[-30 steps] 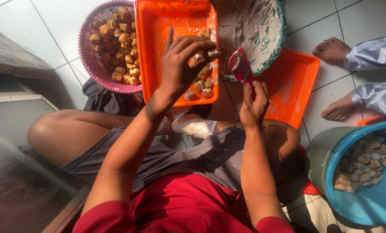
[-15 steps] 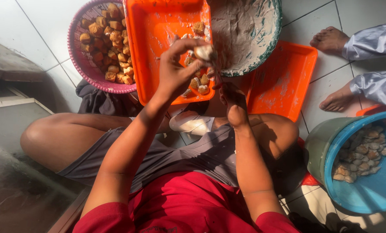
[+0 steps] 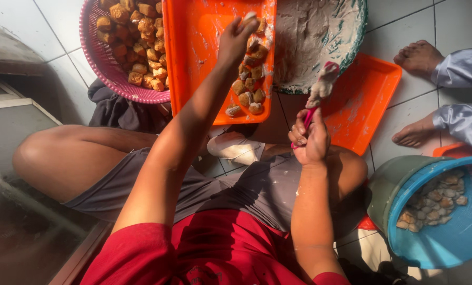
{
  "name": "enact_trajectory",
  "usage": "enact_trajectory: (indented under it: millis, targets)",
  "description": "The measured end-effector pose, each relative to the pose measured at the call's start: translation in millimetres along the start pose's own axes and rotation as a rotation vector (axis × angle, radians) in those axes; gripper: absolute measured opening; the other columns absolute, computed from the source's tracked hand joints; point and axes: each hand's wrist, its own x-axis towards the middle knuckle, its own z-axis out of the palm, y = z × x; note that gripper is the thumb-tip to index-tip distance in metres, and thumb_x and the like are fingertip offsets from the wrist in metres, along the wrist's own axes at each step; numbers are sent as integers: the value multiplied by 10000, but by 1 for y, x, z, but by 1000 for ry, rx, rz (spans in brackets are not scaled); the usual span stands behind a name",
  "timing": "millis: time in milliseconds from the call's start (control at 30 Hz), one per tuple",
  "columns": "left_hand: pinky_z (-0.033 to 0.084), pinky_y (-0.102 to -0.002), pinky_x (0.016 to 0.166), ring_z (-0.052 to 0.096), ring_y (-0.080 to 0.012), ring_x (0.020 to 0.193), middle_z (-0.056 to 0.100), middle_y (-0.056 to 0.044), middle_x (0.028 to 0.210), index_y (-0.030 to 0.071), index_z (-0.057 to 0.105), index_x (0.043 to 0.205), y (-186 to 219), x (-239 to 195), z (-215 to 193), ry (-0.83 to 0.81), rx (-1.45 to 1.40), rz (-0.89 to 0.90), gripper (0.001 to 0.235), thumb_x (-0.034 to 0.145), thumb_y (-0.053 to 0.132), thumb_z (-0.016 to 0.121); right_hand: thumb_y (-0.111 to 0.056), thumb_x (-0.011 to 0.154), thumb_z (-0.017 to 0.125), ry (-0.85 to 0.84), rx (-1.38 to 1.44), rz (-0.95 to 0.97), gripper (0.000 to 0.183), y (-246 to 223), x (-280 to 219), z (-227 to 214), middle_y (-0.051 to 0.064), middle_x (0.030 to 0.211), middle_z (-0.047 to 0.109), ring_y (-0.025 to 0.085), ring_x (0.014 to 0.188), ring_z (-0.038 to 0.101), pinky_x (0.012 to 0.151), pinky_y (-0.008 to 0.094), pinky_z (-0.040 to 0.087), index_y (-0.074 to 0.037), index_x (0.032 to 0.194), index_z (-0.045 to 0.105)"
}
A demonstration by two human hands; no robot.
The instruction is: The person sits on the floor and repeatedly picks up small fried food items from a pink basket. Using a pink spatula, they scoop a white paste from a bowl and apply it to each item before placing it on an orange tray. The process is repeated continuously throughout the clip.
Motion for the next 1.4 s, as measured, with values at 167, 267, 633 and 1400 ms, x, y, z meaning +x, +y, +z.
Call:
enact_trajectory:
  millis: [167, 267, 633, 1400]
  targets:
    - [508, -400, 1116, 672, -280, 1277, 732, -175, 1314, 7, 647, 1305, 21, 30, -65, 261, 359, 528, 499, 985, 370, 771, -390, 1103, 455, 113, -236, -166, 368, -25, 28, -18, -8, 698, 465, 66, 490, 339, 457, 243, 274, -73, 1223, 599]
    - [567, -358, 932, 702, -231, 1039, 778, -124, 1203, 80, 650, 1346, 34, 16, -175, 463, 544, 509, 389, 1022, 287, 711, -267, 1112, 490, 192, -643, -210, 207, -38, 80, -36, 17, 756, 565, 80, 509, 445, 449, 254, 335, -120, 1240, 555]
    - [469, -519, 944, 532, -391, 1252, 571, -166, 1374, 75, 672, 1190, -43, -79, -289, 184, 1319, 98, 405, 855, 287, 755, -94, 961, 587, 23, -2435, -258, 188, -17, 210, -47, 203, 954, 729, 411, 896, 720, 774, 501, 574, -102, 1026, 764]
    - [509, -477, 863, 655, -317, 1088, 702, -120, 1122, 156, 662, 1148, -57, -50, -291, 58, 1501, -166, 334, 864, 330, 655, -214, 1127, 539, 30, -242, -72, 103, -36, 68, -58, 8, 943, 564, 96, 727, 524, 586, 228, 408, -127, 1181, 533]
